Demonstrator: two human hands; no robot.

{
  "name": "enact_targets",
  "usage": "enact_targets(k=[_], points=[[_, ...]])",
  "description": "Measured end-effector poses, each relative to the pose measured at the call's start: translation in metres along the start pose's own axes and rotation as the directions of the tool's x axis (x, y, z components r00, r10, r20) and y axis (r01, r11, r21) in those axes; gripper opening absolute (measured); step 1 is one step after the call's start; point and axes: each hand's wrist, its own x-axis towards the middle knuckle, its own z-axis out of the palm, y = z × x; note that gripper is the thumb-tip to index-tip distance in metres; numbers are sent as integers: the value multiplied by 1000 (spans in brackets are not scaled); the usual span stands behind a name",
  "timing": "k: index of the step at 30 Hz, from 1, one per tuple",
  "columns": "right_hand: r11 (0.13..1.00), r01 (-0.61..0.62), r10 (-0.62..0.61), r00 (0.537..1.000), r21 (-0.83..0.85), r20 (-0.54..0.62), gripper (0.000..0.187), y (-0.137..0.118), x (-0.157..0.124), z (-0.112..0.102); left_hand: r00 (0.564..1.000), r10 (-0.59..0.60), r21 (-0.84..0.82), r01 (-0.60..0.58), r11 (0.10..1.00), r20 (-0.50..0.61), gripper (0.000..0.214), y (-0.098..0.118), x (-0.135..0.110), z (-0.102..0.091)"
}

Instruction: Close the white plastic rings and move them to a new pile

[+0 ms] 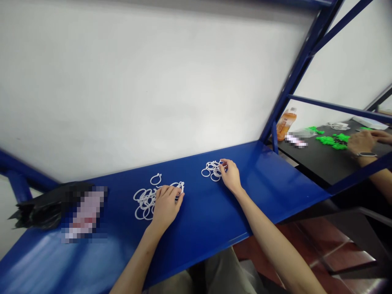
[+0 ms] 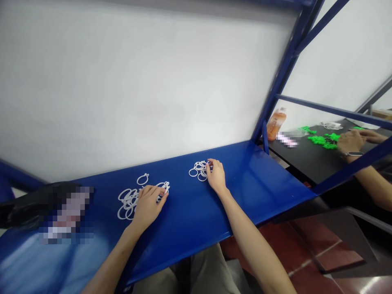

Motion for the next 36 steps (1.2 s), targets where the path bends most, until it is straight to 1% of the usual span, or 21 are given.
enact_targets(k=[6,8,10,13,15,18,19,21,23,25,27,29,36], points=[[991,123,-125,991,47,41,22,-17,-9,5,992,14,-39,-19,999,-128,17,6,0,-7],[979,182,-189,979,89,80,19,-25,-12,6,987,38,-80,-51,995,-158,15,7,0,-8],[964,236,-253,957,126,143,19,-34,-17,7,983,68,-130,-91,987,-171,12,9,0,-8],[935,304,-343,905,181,251,20,-47,-25,7,979,105,-206,-141,968,-177,9,12,-1,-5],[910,350,-408,853,224,324,23,-54,-31,7,977,124,-239,-164,957,-173,8,14,-2,-3],[868,407,-494,772,285,401,31,-65,-38,8,976,157,-236,-190,953,-150,7,15,-2,-1],[857,414,-511,753,305,414,29,-67,-40,8,976,167,-231,-196,953,-138,7,15,-2,-1],[849,405,-524,736,341,430,21,-70,-43,10,978,175,-219,-196,956,-112,7,15,-2,0],[860,357,-497,747,365,441,18,-71,-44,12,981,165,-203,-182,962,-98,11,14,-2,0],[881,267,-434,783,391,445,17,-70,-44,14,985,151,-184,-165,969,-88,17,15,-2,1],[885,165,-370,815,435,445,20,-68,-44,17,988,141,-173,-151,973,-69,22,15,-2,1],[870,94,-335,833,483,441,24,-67,-44,19,991,129,-174,-136,975,-46,25,15,-3,2],[811,2,-297,863,585,409,29,-69,-49,24,997,80,-167,-82,983,-18,33,15,-5,3]])
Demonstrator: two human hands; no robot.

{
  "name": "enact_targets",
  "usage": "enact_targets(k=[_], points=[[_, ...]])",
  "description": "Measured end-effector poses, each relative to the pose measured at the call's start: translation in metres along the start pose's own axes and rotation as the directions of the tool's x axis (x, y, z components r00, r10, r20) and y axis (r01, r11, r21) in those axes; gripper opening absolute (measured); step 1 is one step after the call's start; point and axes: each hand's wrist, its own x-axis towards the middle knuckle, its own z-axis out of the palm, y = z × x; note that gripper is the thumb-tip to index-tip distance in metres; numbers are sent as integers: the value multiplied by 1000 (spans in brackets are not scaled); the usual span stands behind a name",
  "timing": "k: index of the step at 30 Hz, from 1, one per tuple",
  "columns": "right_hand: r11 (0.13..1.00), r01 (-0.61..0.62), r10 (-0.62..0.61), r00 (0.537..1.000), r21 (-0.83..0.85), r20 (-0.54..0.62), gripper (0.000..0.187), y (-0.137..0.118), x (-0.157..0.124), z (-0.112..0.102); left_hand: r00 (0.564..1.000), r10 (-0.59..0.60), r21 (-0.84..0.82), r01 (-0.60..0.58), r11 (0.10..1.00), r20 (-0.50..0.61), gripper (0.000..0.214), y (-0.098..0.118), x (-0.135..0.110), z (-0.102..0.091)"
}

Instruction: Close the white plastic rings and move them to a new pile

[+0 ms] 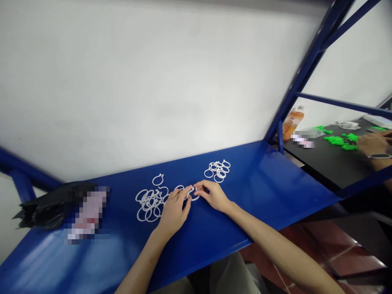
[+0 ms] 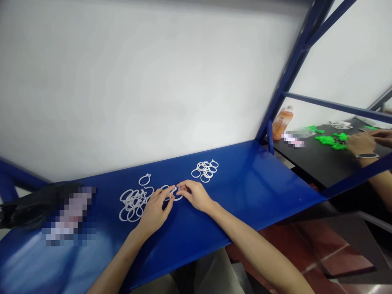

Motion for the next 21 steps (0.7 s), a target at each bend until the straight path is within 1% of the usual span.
enact_targets(k=[5,9,13,17,21], points=[[996,-59,59,998,63,3,30,-4,0,3,999,42,23,-42,999,6,33,-3,-1,1],[988,-110,107,994,109,35,31,-9,-1,4,997,70,38,-69,997,-31,30,-5,-2,2],[985,-131,126,991,109,48,33,-10,-1,4,994,89,59,-85,995,-61,26,-3,-1,-1],[990,-117,114,992,75,47,33,-12,0,1,993,59,94,-50,994,-98,23,-1,0,-3],[998,-66,65,995,15,76,26,-15,0,-2,989,15,84,-3,996,-148,22,-2,-1,-1]])
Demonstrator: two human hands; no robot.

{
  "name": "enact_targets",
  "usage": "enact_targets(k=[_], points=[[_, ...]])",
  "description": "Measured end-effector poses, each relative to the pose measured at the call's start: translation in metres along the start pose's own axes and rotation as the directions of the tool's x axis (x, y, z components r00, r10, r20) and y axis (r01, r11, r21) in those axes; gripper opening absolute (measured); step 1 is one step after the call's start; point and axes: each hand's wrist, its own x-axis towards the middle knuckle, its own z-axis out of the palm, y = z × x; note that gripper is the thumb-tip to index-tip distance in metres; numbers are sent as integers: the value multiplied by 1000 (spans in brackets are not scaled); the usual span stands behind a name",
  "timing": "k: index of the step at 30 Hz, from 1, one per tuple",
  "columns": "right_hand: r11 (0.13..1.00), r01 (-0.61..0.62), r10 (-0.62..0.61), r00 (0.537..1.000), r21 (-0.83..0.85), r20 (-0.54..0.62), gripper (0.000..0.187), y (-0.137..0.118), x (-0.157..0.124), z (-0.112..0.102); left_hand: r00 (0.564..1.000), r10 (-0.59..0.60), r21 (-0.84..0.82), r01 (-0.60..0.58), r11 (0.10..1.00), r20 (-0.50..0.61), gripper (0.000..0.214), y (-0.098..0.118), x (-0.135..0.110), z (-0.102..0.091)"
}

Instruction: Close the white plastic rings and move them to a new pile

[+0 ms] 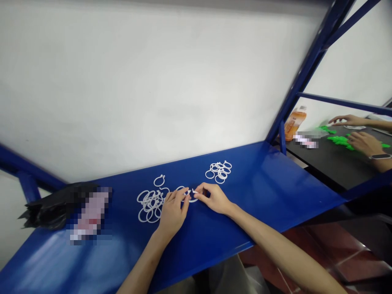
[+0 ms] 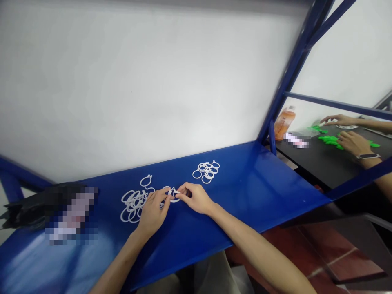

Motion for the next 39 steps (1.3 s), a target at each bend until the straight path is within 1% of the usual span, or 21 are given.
enact_targets(k=[2,6,11,15,19,21,24,27,30,32,35,37,39], points=[[998,33,-33,999,-57,4,24,1,-1,-1,1000,-14,-21,15,1000,23,24,-1,-1,1],[977,125,-122,992,-172,23,22,6,-2,0,991,-3,-86,14,996,134,27,0,-2,0],[934,236,-218,971,-267,97,26,8,-3,-1,978,-19,-205,62,977,206,22,3,0,-3],[895,325,-285,944,-306,166,28,7,-3,-2,964,-55,-319,140,937,261,17,5,0,-6],[873,376,-325,924,-310,203,27,5,-2,-3,949,-93,-369,206,906,301,18,8,2,-9],[873,373,-321,924,-314,205,27,4,-2,-3,948,-89,-383,209,900,307,21,9,3,-11],[891,338,-294,938,-304,182,25,3,-3,-2,953,-80,-375,191,907,292,22,8,3,-11],[925,255,-225,965,-282,135,21,1,-5,0,964,-77,-344,165,924,255,21,7,3,-10],[947,178,-152,981,-265,117,23,1,-6,1,975,-65,-320,132,938,213,23,7,4,-11],[947,176,-144,980,-267,135,20,1,-6,2,976,-53,-306,117,945,210,27,8,4,-12],[937,206,-165,973,-281,162,15,3,-6,4,972,-38,-279,104,955,232,30,9,3,-10],[932,210,-170,973,-295,156,13,5,-6,4,974,-15,-257,74,964,226,26,7,2,-7],[925,197,-166,979,-324,123,13,7,-3,1,981,-4,-207,45,977,193,23,3,2,-3]])
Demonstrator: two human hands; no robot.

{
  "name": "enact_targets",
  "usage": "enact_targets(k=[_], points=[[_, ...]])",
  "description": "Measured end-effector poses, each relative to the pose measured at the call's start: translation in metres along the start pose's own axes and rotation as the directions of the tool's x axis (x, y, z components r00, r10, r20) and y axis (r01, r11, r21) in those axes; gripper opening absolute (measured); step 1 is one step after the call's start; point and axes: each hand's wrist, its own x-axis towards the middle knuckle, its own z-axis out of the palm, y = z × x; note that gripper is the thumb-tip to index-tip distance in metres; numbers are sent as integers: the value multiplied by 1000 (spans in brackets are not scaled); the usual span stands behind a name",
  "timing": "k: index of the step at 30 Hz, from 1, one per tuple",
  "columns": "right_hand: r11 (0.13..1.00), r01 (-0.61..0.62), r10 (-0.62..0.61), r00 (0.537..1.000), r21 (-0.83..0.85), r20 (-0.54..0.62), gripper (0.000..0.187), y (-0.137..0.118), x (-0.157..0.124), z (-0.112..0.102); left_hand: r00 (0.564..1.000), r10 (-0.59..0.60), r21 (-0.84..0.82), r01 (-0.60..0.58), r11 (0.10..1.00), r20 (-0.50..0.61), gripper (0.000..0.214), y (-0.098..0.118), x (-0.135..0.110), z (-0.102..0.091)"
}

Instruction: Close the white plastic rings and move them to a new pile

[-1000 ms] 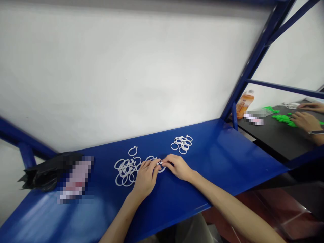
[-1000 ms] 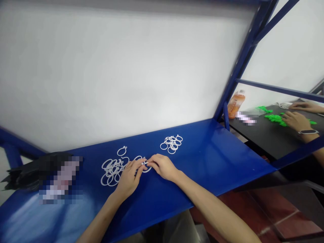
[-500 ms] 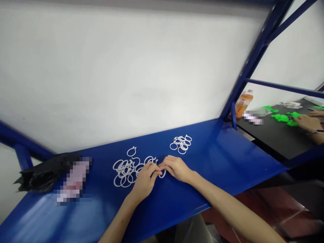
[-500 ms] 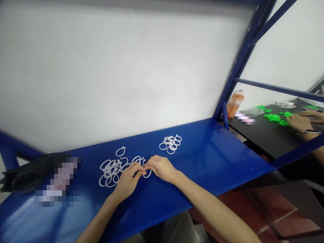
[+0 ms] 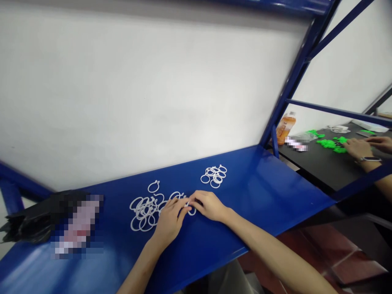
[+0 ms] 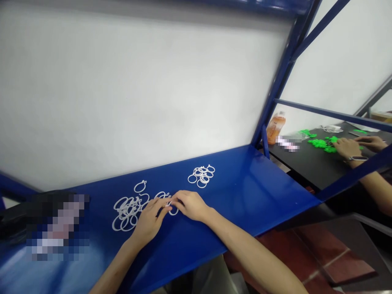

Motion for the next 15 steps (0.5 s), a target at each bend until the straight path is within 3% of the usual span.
enact_targets(k=[4,8,10,15], points=[[978,-149,117,971,-146,-210,15,18,4,-16,995,-52,215,69,974,-83,35,-14,2,1],[902,-339,185,863,-268,-471,16,47,4,-40,993,-88,368,111,923,-79,37,-24,1,2],[867,-385,181,836,-318,-518,17,60,3,-49,995,-83,395,95,914,-48,36,-25,0,3],[821,-409,176,846,-399,-503,19,74,5,-51,999,-42,407,49,912,-26,35,-24,-1,8]])
